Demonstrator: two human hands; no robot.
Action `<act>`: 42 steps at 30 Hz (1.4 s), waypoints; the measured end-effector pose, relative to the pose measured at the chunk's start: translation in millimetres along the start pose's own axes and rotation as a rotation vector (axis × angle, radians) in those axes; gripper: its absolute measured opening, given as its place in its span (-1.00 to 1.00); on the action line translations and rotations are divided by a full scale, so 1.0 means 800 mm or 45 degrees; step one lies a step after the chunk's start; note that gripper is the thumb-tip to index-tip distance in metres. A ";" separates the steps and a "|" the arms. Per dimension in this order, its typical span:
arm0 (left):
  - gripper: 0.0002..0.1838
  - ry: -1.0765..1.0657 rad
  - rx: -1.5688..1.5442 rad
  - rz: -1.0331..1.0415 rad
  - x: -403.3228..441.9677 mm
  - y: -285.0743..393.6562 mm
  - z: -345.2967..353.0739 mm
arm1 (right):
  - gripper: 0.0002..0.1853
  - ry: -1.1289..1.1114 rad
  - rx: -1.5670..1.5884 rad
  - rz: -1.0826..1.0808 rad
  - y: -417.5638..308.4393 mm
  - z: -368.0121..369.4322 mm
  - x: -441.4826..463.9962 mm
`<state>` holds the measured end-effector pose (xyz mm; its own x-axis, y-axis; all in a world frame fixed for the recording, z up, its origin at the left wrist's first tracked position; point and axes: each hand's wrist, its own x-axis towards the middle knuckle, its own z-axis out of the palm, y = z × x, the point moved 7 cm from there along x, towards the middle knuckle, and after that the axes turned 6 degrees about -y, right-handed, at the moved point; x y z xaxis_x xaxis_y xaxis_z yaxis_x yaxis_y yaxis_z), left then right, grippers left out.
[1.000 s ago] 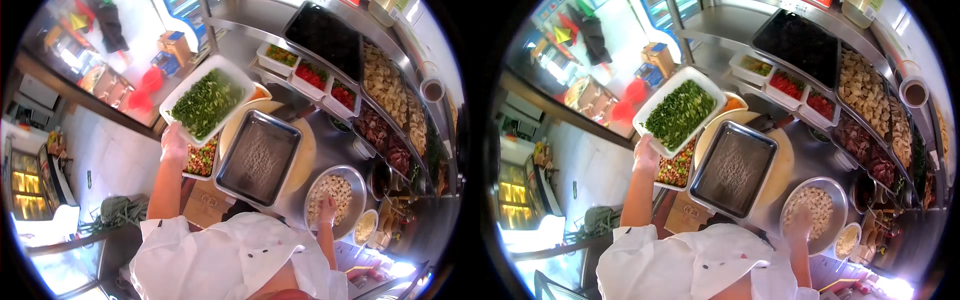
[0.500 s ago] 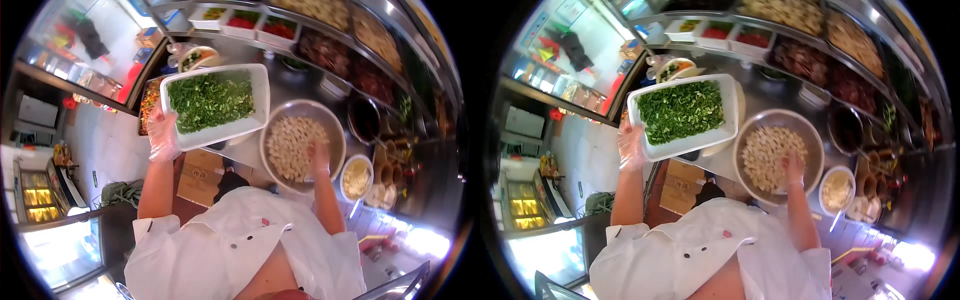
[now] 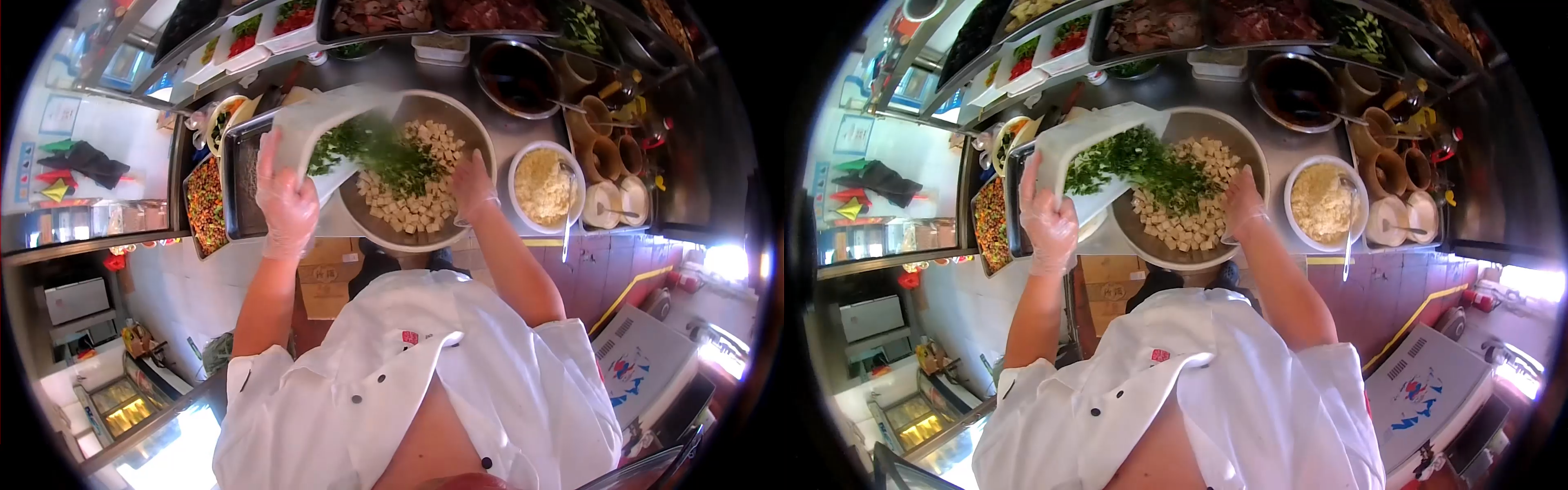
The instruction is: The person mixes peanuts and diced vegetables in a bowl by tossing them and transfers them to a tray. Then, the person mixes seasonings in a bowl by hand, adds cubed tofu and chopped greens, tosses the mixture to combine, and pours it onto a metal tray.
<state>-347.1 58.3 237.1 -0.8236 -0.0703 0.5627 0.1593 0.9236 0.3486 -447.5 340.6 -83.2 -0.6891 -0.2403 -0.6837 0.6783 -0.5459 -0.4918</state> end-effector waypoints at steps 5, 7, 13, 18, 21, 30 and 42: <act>-0.83 -0.016 0.129 0.128 -0.004 0.030 0.011 | -0.29 -0.079 0.079 0.043 0.020 -0.030 0.043; -0.82 0.010 0.001 -0.027 -0.011 0.019 0.008 | -0.16 -0.029 0.056 0.022 0.012 -0.013 0.020; -0.76 0.018 -0.010 0.010 -0.028 0.019 0.006 | 0.02 -0.052 0.019 -0.050 0.000 -0.002 -0.005; -0.75 0.015 0.115 0.180 -0.036 0.039 0.004 | 0.02 -0.047 -0.006 -0.048 0.004 -0.008 -0.005; -0.78 -0.014 0.313 0.204 -0.032 0.050 -0.002 | -0.01 -0.020 -0.051 -0.047 -0.002 -0.001 -0.013; -0.75 0.133 0.057 0.089 -0.043 0.024 -0.015 | -0.11 0.060 0.053 -0.071 -0.029 0.047 -0.069; -0.58 0.421 -1.087 -1.049 -0.069 -0.103 -0.028 | 0.09 -0.138 -0.168 0.006 -0.042 0.085 -0.093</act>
<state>-302.2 -22.6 193.9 -0.6888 -0.7222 0.0624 0.0643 0.0248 0.9976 -436.2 322.2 20.4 -0.7044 -0.3320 -0.6274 0.7043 -0.4363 -0.5599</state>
